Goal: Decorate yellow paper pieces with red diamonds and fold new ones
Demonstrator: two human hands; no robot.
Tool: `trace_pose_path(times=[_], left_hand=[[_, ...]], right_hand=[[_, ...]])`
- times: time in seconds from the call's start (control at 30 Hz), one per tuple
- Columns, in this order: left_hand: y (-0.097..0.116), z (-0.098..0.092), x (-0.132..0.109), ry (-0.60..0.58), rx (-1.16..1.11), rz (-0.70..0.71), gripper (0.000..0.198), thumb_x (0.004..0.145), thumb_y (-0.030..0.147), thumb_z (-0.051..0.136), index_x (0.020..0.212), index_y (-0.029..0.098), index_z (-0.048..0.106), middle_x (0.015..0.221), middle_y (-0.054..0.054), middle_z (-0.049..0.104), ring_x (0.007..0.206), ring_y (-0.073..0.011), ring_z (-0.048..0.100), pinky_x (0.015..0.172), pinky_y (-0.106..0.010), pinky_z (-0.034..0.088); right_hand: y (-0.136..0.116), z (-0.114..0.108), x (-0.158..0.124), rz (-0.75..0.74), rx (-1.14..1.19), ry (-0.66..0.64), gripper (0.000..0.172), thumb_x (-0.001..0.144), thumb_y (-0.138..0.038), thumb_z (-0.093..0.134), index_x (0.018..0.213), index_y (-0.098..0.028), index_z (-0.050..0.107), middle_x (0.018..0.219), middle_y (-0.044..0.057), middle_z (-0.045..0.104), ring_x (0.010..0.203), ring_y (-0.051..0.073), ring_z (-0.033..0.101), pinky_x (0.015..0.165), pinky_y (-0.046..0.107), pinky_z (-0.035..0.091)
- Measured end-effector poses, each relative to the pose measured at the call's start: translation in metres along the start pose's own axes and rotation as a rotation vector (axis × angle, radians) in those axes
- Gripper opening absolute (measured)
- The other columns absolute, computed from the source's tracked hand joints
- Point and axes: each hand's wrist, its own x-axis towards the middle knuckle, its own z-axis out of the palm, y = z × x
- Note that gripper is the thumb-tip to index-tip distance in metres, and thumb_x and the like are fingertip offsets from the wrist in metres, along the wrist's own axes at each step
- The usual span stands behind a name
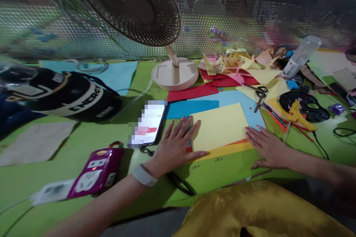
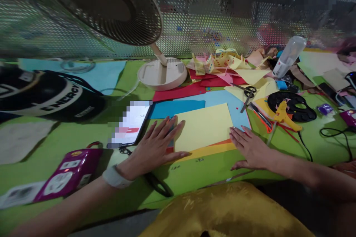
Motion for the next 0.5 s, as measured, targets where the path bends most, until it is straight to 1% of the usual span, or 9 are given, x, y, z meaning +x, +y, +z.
trace_pose_path(times=[0.03,0.1,0.13,0.17,0.2,0.27,0.3,0.4,0.5], left_hand=[[0.000,-0.003,0.001,0.006,0.010,0.007,0.095,0.076,0.077,0.047,0.150,0.022,0.025,0.153,-0.014,0.034,0.142,-0.0363,0.024,0.115,-0.054,0.017],[0.005,-0.008,0.005,0.015,0.020,0.064,0.093,0.077,0.075,0.049,0.148,0.017,0.030,0.151,-0.016,0.037,0.141,-0.0367,0.028,0.115,-0.054,0.019],[0.009,-0.011,0.008,0.016,0.019,0.109,0.089,0.079,0.072,0.050,0.146,0.016,0.032,0.149,-0.017,0.040,0.139,-0.0358,0.031,0.115,-0.053,0.020],[0.014,-0.012,0.012,0.015,0.008,0.173,0.081,0.083,0.066,0.050,0.145,0.014,0.034,0.146,-0.017,0.044,0.137,-0.0335,0.036,0.115,-0.051,0.023],[0.020,-0.013,0.017,0.004,-0.008,0.230,0.073,0.088,0.059,0.049,0.143,0.013,0.035,0.143,-0.016,0.048,0.134,-0.0306,0.042,0.114,-0.049,0.027],[0.032,-0.012,0.024,0.021,-0.030,0.287,0.058,0.093,0.050,0.047,0.138,0.015,0.041,0.136,-0.015,0.056,0.125,-0.0267,0.053,0.107,-0.043,0.040],[0.037,-0.010,0.028,0.014,-0.042,0.317,0.052,0.094,0.046,0.047,0.136,0.015,0.043,0.134,-0.014,0.058,0.122,-0.0257,0.055,0.103,-0.042,0.044],[0.046,-0.007,0.035,0.025,-0.067,0.372,0.039,0.096,0.034,0.046,0.129,0.015,0.048,0.127,-0.012,0.063,0.118,-0.0245,0.059,0.095,-0.039,0.051],[0.049,-0.007,0.040,0.055,-0.044,0.385,0.031,0.095,0.030,0.047,0.121,0.014,0.053,0.120,-0.012,0.067,0.113,-0.0251,0.062,0.088,-0.037,0.055]], right_hand=[[0.001,-0.001,0.003,-0.002,-0.006,0.034,0.087,0.088,-0.069,0.035,0.136,0.003,0.044,0.141,0.025,0.047,0.134,0.033,0.041,0.110,0.051,0.031],[0.003,-0.005,0.013,-0.004,-0.027,0.115,0.066,0.094,-0.055,0.040,0.129,-0.001,0.053,0.132,0.022,0.057,0.127,0.030,0.049,0.109,0.050,0.034],[0.003,-0.006,0.020,-0.012,-0.040,0.150,0.055,0.095,-0.046,0.043,0.127,-0.003,0.056,0.129,0.020,0.060,0.125,0.029,0.052,0.109,0.050,0.035],[0.004,-0.007,0.027,-0.027,-0.054,0.175,0.047,0.096,-0.039,0.045,0.126,-0.004,0.057,0.129,0.018,0.061,0.123,0.028,0.054,0.109,0.049,0.037],[0.005,-0.008,0.034,-0.052,-0.067,0.188,0.042,0.096,-0.034,0.046,0.125,-0.006,0.057,0.129,0.017,0.061,0.122,0.027,0.055,0.108,0.047,0.039],[0.007,-0.006,0.046,-0.111,-0.093,0.192,0.038,0.095,-0.031,0.047,0.123,-0.008,0.059,0.127,0.016,0.062,0.117,0.026,0.059,0.104,0.045,0.044],[0.007,-0.004,0.050,-0.138,-0.111,0.191,0.035,0.095,-0.029,0.047,0.121,-0.008,0.060,0.125,0.016,0.064,0.115,0.025,0.060,0.101,0.044,0.047],[0.010,0.004,0.054,-0.183,-0.171,0.207,0.026,0.094,-0.018,0.048,0.112,-0.009,0.064,0.118,0.015,0.068,0.109,0.023,0.064,0.097,0.040,0.051],[0.012,0.008,0.052,-0.215,-0.208,0.228,0.025,0.092,-0.011,0.047,0.109,-0.007,0.065,0.116,0.016,0.068,0.108,0.022,0.064,0.095,0.038,0.052]])
